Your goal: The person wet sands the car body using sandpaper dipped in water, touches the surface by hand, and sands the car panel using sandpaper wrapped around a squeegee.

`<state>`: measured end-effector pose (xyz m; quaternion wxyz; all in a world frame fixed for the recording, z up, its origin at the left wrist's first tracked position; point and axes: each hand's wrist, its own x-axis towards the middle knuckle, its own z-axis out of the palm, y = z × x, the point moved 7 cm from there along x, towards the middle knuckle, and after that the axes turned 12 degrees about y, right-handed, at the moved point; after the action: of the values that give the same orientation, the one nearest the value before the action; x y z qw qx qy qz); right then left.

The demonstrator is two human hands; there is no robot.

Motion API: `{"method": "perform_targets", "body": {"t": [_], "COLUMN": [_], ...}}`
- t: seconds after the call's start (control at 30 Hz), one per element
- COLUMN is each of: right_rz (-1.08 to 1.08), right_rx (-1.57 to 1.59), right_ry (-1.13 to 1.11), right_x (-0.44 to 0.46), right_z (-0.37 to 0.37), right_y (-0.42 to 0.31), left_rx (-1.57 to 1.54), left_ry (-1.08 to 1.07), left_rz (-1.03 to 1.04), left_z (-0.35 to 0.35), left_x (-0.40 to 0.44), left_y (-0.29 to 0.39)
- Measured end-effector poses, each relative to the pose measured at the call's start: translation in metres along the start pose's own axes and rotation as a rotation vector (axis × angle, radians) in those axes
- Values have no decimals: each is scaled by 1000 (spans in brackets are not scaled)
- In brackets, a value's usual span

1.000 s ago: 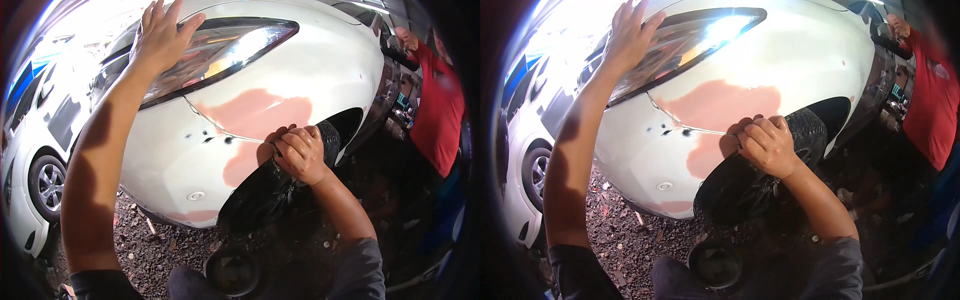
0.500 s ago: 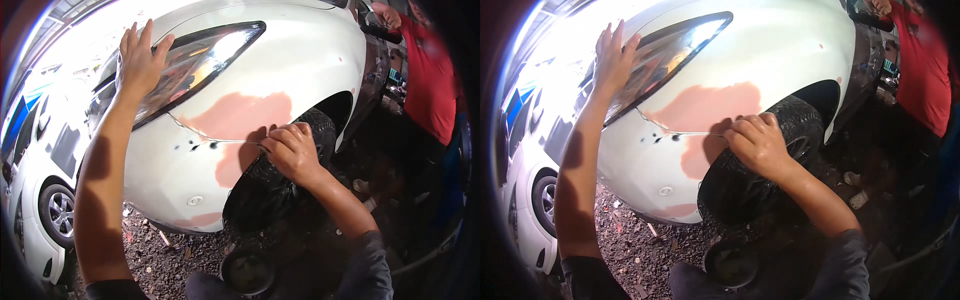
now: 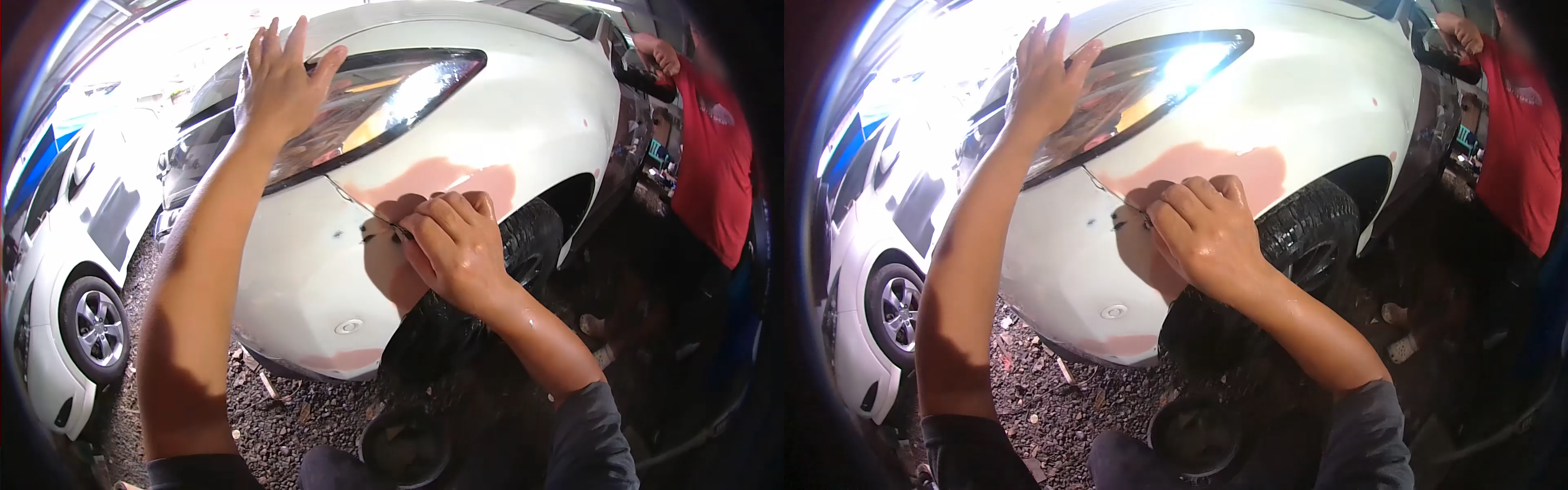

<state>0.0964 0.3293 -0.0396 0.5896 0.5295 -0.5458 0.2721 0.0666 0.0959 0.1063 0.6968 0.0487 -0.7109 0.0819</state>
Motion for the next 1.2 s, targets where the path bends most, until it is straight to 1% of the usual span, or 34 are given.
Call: {"method": "perform_targets", "body": {"t": [0.17,0.27,0.47,0.57,0.67,0.77,0.87,0.97,1.0,1.1,1.13,1.2], "right_rz": [2,44,45,82,65,89,84,99,129,140,150,139], "right_rx": [-21,-62,-107,-206,-297,-248,-143,-71,-105,-355,-342,-207], "right_ry": [-61,-121,-173,-259,-245,-281,-208,-177,-217,-400,-405,-256], "right_x": [15,27,51,65,77,66,46,58,61,73,73,63], "right_z": [5,10,24,48,65,46,17,21,34,59,57,38], "right_y": [-11,-15,-24,-24,-25,-26,-27,-32,-28,-25,-26,-31], "left_rx": [-11,10,-18,-38,-32,-26,-77,-84,-72,-57,-69,-84], "left_ry": [38,-181,-264,-259,-249,-322,-213,-178,-198,-231,-224,-206], "left_rz": [4,-126,-162,-154,-140,-215,-116,-122,-111,-104,-114,-123], "left_z": [-4,-32,-32,-35,-32,-31,-39,-30,-29,-34,-37,-37], "left_x": [-4,1,2,3,2,5,3,1,2,3,2,2], "left_y": [4,23,21,21,17,14,16,12,12,13,15,16]}}
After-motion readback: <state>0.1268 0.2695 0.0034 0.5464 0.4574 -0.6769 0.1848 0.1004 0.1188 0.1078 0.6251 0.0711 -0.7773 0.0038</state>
